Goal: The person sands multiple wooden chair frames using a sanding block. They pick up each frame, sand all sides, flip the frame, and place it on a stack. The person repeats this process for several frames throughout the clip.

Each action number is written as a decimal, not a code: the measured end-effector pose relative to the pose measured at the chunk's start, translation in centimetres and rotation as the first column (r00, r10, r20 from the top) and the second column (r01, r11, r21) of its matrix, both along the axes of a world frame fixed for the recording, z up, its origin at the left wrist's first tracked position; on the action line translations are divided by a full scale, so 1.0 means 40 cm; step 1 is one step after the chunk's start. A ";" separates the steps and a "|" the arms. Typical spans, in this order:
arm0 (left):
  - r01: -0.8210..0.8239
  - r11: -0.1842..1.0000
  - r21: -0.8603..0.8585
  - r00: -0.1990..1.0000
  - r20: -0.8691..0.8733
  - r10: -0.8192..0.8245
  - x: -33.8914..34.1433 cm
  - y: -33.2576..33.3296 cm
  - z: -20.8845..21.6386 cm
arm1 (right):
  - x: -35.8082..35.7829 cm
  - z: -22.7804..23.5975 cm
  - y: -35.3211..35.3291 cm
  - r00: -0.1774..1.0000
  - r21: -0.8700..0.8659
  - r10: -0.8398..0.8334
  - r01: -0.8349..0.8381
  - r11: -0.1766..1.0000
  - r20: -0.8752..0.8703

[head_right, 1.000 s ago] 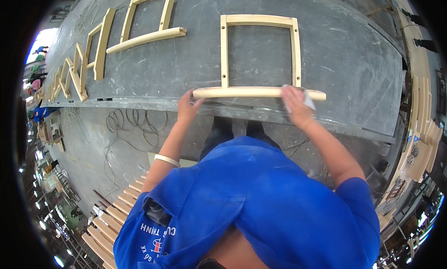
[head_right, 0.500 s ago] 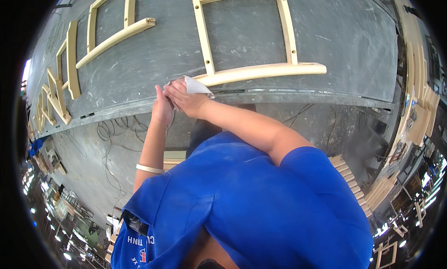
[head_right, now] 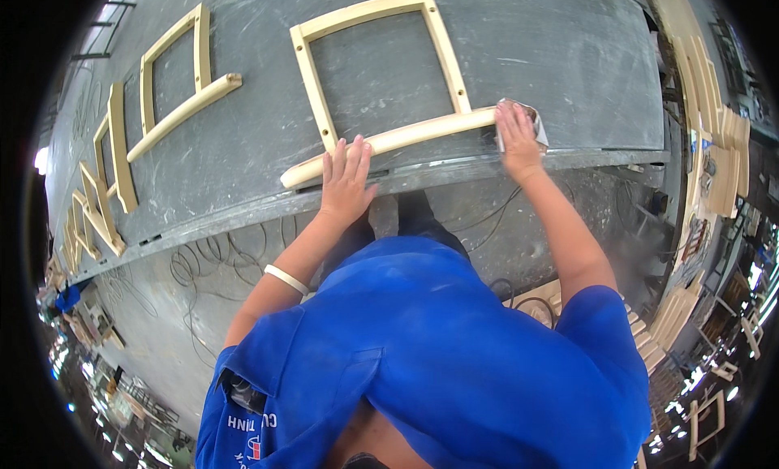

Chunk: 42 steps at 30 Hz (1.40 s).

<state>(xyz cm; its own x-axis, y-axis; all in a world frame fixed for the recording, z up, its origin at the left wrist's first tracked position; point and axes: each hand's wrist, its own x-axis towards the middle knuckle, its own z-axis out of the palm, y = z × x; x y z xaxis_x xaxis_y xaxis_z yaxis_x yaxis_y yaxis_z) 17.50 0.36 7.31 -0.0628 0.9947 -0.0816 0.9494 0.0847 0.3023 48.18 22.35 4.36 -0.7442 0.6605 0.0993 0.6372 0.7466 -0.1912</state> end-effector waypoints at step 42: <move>-0.304 0.909 0.286 0.952 0.051 0.302 -0.130 -0.046 -0.125 | -0.503 0.112 -0.244 0.850 -0.473 0.471 -0.524 0.708 -0.237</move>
<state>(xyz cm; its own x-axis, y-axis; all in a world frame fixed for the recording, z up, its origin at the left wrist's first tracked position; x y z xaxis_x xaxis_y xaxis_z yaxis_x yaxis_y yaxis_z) 12.32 -1.50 2.33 -0.3653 0.9084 0.2035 0.8901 0.2769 0.3619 28.04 12.58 8.85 -0.9842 0.1692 -0.0523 0.1606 0.7281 -0.6663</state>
